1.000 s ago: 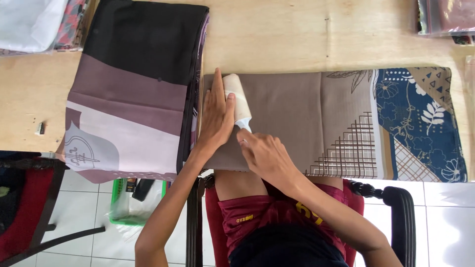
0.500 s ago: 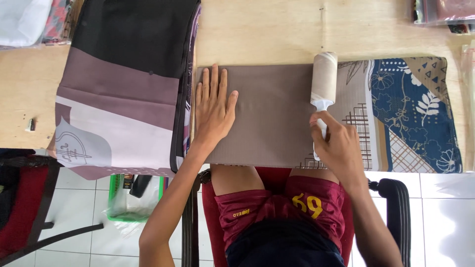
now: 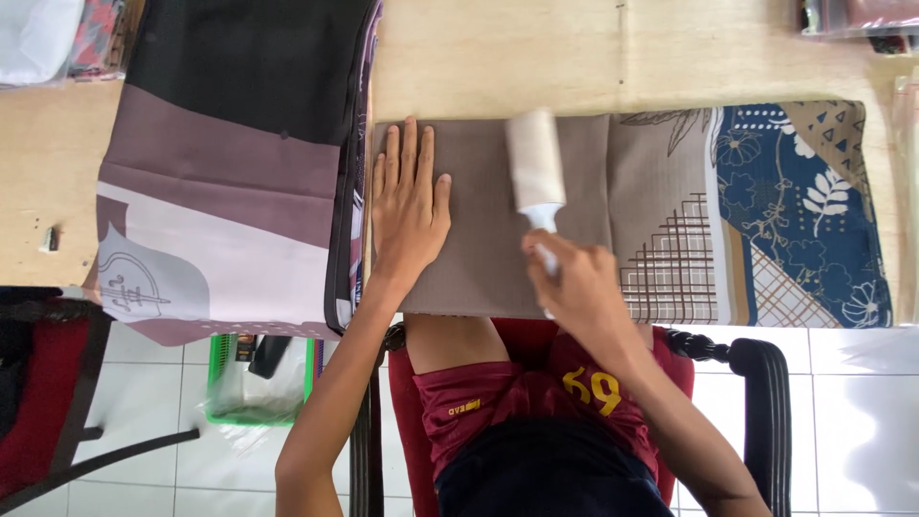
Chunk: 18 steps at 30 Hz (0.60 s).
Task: Using a lint roller to remove debris from a patterned scarf and then folding it on a table.
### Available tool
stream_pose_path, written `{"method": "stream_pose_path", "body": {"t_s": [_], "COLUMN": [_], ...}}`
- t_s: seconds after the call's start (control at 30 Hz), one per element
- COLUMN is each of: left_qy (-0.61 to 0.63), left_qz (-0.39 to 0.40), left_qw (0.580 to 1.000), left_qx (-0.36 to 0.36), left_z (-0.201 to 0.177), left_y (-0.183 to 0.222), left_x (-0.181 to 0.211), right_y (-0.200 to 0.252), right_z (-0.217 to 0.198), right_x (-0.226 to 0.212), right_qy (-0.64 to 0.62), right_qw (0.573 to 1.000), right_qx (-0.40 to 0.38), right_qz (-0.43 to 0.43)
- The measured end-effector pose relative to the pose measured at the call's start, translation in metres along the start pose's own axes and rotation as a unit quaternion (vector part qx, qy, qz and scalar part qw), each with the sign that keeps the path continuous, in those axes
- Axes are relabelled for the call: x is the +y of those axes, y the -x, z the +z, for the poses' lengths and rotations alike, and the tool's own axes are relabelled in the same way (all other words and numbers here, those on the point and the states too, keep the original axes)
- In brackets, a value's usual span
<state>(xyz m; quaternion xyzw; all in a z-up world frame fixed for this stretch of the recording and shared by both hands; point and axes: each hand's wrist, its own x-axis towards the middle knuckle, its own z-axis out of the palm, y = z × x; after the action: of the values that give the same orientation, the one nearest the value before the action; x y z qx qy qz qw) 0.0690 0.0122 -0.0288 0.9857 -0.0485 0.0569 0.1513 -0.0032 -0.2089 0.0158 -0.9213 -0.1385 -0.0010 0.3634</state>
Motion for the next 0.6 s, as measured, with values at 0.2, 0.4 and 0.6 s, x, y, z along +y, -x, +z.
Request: {"method": "stream_pose_path", "body": {"t_s": [0.2, 0.4, 0.6], "left_qy": [-0.004, -0.002, -0.002], "left_qz": [0.001, -0.001, 0.000], "left_qw": [1.000, 1.000, 1.000], "left_qx": [0.006, 0.010, 0.018], "left_z": [0.000, 0.001, 0.001], "left_y": [-0.001, -0.001, 0.000], "left_x": [0.001, 0.000, 0.000], "right_y": [0.002, 0.006, 0.008], "right_z": [-0.026, -0.018, -0.003], "right_x": [0.028, -0.006, -0.009], "right_qy": [0.019, -0.029, -0.069], "right_qw": [0.998, 0.999, 0.996], "right_qx": [0.010, 0.016, -0.052], "right_qz": [0.063, 0.010, -0.005]}}
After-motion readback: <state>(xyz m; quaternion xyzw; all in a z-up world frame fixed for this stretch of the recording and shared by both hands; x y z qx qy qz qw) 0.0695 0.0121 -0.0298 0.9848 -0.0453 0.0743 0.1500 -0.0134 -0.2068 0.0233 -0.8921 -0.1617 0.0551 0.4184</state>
